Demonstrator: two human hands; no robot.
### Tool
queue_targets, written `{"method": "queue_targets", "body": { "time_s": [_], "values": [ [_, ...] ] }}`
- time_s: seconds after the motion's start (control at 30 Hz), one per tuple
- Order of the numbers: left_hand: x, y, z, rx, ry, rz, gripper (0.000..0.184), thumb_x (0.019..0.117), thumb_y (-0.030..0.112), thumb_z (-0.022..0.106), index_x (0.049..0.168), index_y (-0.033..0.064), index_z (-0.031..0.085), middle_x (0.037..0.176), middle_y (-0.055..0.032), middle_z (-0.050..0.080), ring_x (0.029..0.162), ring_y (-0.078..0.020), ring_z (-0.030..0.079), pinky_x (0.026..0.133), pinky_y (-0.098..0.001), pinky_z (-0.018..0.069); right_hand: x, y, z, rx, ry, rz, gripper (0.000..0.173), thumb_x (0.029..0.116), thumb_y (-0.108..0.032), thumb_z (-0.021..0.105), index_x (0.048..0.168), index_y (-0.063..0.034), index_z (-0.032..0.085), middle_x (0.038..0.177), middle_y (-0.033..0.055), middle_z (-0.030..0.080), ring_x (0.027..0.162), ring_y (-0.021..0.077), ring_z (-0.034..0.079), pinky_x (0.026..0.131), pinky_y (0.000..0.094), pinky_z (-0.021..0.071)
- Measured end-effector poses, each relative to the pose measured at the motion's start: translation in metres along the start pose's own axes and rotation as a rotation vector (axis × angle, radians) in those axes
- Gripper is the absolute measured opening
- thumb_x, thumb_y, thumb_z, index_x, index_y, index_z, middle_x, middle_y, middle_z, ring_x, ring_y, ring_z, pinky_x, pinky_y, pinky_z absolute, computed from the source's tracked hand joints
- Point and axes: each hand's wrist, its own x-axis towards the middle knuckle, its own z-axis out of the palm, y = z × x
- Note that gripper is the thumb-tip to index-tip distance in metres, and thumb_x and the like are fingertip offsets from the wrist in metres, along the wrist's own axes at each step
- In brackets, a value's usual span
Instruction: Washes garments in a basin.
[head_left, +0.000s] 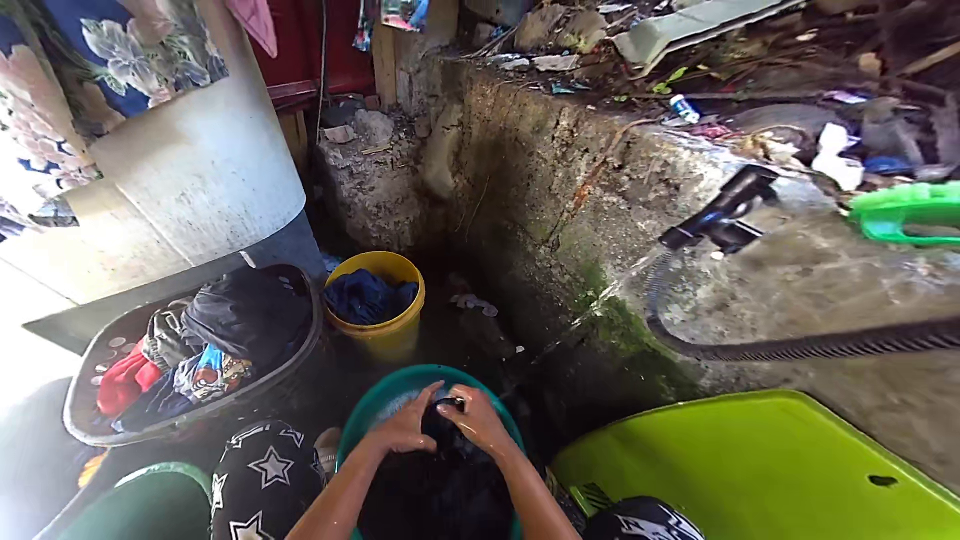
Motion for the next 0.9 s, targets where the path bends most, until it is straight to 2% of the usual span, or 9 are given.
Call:
{"method": "queue_targets", "body": {
  "time_s": [0.13,0.23,0.3,0.37,0.43,0.57,0.67,0.8,0.9],
  "values": [
    [-0.003,0.059,0.003,0.273,0.306,-0.053,0.038,0.0906,0.026,0.071,0.119,-0.0006,0.070,0.114,-0.0227,0.072,0.112,-0.0378,0.068,0.098,-0.0600,0.0513,-0.012,-0.047,-0.011,-0.039,0.116,-0.285,0.026,0.0951,-0.017,0.068,0.103,0.0067,0.072,0.109,0.0231,0.069,0.112,0.0356,0.063,0.103,0.0496,0.0466],
    [-0.015,0.114,-0.012,0.130,0.488,0.042,0.028,0.0911,0.015,0.070,0.112,-0.0036,0.072,0.107,-0.0206,0.073,0.105,-0.0302,0.070,0.097,-0.0504,0.0533,-0.022,-0.050,-0.027,0.202,0.362,-0.419,0.043,0.0904,-0.028,0.070,0.123,-0.0001,0.070,0.135,0.0230,0.058,0.133,0.0378,0.048,0.112,0.0563,0.0370],
    [-0.027,0.155,-0.024,-0.054,0.593,0.068,0.037,0.0891,0.014,0.077,0.119,-0.0062,0.069,0.114,-0.0207,0.071,0.110,-0.0255,0.069,0.102,-0.0435,0.0539,-0.029,-0.042,-0.032,0.315,0.370,-0.348,0.078,0.0874,-0.042,0.071,0.150,-0.0024,0.047,0.157,0.0226,0.040,0.146,0.0338,0.036,0.116,0.0494,0.0360],
    [-0.038,0.194,-0.038,-0.170,0.685,0.109,0.036,0.0876,0.011,0.080,0.117,-0.0058,0.068,0.112,-0.0193,0.071,0.108,-0.0233,0.069,0.099,-0.0420,0.0551,-0.029,-0.021,-0.023,0.398,0.321,-0.222,0.098,0.0805,-0.041,0.078,0.159,-0.0041,0.032,0.162,0.0244,0.032,0.150,0.0372,0.030,0.121,0.0528,0.0307],
    [-0.048,0.227,-0.052,-0.261,0.768,0.215,0.026,0.0863,0.005,0.081,0.109,-0.0015,0.071,0.101,-0.0118,0.073,0.095,-0.0169,0.070,0.088,-0.0388,0.0592,-0.026,0.001,-0.007,0.494,0.283,-0.138,0.093,0.0840,-0.032,0.077,0.159,-0.0011,0.031,0.158,0.0256,0.038,0.147,0.0343,0.037,0.121,0.0483,0.0324],
    [-0.058,0.261,-0.070,-0.408,0.853,0.410,0.019,0.0907,0.009,0.077,0.108,0.0098,0.070,0.097,0.0010,0.074,0.088,-0.0073,0.071,0.079,-0.0296,0.0609,-0.029,0.000,0.005,0.672,0.281,-0.154,0.058,0.1054,-0.024,0.049,0.151,0.0098,0.036,0.151,0.0216,0.048,0.137,0.0114,0.049,0.116,0.0252,0.0384],
    [-0.048,0.235,-0.072,-0.487,0.812,0.409,0.030,0.0917,0.013,0.076,0.121,0.0119,0.068,0.107,-0.0002,0.073,0.096,-0.0101,0.071,0.083,-0.0325,0.0620,-0.029,-0.015,-0.007,0.639,0.314,-0.147,0.059,0.0945,-0.013,0.061,0.146,0.0118,0.043,0.140,0.0191,0.057,0.126,0.0061,0.056,0.108,0.0213,0.0448],
    [-0.029,0.134,-0.056,-0.709,0.597,0.113,0.046,0.0934,0.015,0.066,0.135,0.0005,0.054,0.113,-0.0077,0.071,0.103,-0.0137,0.069,0.092,-0.0349,0.0596,-0.020,0.020,-0.002,0.648,0.394,-0.015,0.025,0.0980,-0.003,0.054,0.118,0.0066,0.064,0.105,0.0068,0.071,0.097,0.0026,0.067,0.090,0.0223,0.0555],
    [-0.010,0.032,-0.046,-0.806,0.661,-0.201,0.031,0.0986,0.014,0.064,0.125,-0.0029,0.062,0.111,-0.0133,0.071,0.103,-0.0191,0.068,0.093,-0.0393,0.0572,-0.018,0.049,0.003,0.717,0.606,0.305,0.035,0.0989,-0.008,0.047,0.125,0.0121,0.059,0.116,0.0169,0.064,0.104,0.0130,0.059,0.094,0.0329,0.0488]
  ]
}}
